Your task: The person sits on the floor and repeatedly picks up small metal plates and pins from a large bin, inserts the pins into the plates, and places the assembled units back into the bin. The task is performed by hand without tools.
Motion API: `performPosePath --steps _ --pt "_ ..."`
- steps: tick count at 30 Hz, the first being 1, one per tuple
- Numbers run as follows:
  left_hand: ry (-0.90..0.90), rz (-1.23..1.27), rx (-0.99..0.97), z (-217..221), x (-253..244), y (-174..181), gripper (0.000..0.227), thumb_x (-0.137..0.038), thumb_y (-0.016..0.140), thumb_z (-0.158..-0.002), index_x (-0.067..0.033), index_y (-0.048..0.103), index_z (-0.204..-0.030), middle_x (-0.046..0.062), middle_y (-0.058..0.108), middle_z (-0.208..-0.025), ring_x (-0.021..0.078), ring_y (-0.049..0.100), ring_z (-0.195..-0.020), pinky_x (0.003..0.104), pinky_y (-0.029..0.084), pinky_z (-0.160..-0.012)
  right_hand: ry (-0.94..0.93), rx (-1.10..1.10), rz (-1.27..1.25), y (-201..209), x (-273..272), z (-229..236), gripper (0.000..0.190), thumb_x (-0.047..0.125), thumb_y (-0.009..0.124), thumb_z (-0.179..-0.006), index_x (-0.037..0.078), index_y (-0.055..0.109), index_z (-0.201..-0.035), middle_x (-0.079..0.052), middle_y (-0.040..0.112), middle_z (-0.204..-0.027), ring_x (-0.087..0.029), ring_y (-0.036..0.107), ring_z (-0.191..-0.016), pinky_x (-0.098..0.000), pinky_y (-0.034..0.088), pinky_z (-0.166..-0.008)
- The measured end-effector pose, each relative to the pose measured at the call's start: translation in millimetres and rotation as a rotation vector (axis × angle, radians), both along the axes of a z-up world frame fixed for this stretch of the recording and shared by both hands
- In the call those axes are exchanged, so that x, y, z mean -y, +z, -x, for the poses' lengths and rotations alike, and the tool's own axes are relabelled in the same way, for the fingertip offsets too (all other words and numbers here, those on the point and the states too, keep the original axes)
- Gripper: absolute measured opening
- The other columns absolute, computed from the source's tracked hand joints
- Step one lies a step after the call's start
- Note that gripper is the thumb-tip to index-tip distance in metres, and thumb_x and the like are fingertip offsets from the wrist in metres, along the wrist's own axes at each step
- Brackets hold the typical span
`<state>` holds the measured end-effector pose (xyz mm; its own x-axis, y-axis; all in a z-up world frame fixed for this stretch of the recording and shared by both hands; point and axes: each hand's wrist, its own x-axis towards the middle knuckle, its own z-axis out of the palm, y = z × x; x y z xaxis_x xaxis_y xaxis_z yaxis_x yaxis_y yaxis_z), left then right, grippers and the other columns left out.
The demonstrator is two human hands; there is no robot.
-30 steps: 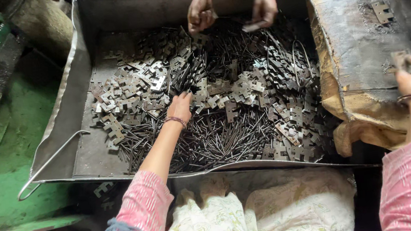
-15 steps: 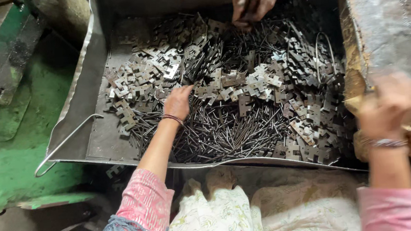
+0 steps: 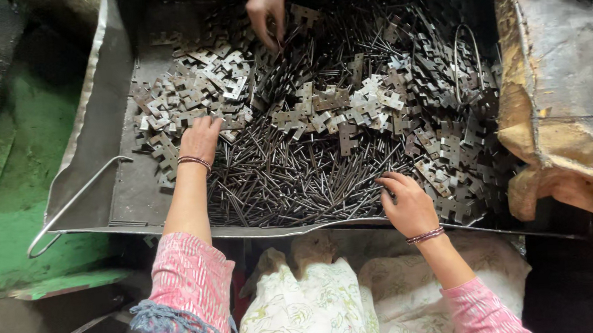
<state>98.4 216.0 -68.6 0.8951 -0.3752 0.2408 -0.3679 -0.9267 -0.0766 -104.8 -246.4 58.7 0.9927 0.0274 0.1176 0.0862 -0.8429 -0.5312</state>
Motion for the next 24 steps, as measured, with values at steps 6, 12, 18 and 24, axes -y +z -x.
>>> performPosePath --steps 6,12,18,24 --pt "-0.001 -0.479 -0.172 -5.1 19.1 18.4 0.017 -0.014 0.063 -0.088 -0.0140 0.071 -0.103 0.001 0.069 -0.108 0.0214 0.061 -0.113 0.036 0.055 -0.083 -0.030 -0.028 -0.001 -0.7 -0.6 2.7 0.023 0.017 0.064 -0.090 0.011 0.075 -0.110 -0.007 0.072 -0.120 -0.029 0.069 -0.106 -0.0412 0.057 -0.087" --pt "-0.211 -0.313 -0.224 11.6 39.3 94.5 0.011 -0.010 0.068 -0.089 -0.0123 0.072 -0.099 0.002 0.073 -0.102 0.0224 0.064 -0.107 0.037 0.056 -0.087 -0.057 -0.058 0.001 1.8 -0.4 1.5 0.022 0.019 0.065 -0.090 0.013 0.076 -0.109 -0.005 0.073 -0.117 -0.029 0.071 -0.100 -0.0411 0.058 -0.084" --pt "-0.348 0.496 -0.336 67.9 113.1 127.2 0.026 -0.018 0.078 -0.083 -0.0100 0.071 -0.107 0.007 0.073 -0.100 0.0268 0.065 -0.097 0.041 0.055 -0.086 -0.048 -0.019 -0.016 2.6 0.4 1.7 0.023 0.020 0.064 -0.091 0.012 0.075 -0.109 -0.005 0.073 -0.116 -0.029 0.071 -0.099 -0.0415 0.058 -0.083" --pt "-0.188 0.277 -0.388 72.6 101.2 133.0 0.016 -0.012 0.073 -0.087 -0.0169 0.076 -0.102 0.005 0.071 -0.097 0.0276 0.064 -0.097 0.040 0.056 -0.085 -0.051 -0.080 -0.011 6.5 -0.2 2.5 0.022 0.020 0.063 -0.091 0.012 0.075 -0.108 -0.004 0.074 -0.111 -0.029 0.071 -0.096 -0.0416 0.058 -0.080"
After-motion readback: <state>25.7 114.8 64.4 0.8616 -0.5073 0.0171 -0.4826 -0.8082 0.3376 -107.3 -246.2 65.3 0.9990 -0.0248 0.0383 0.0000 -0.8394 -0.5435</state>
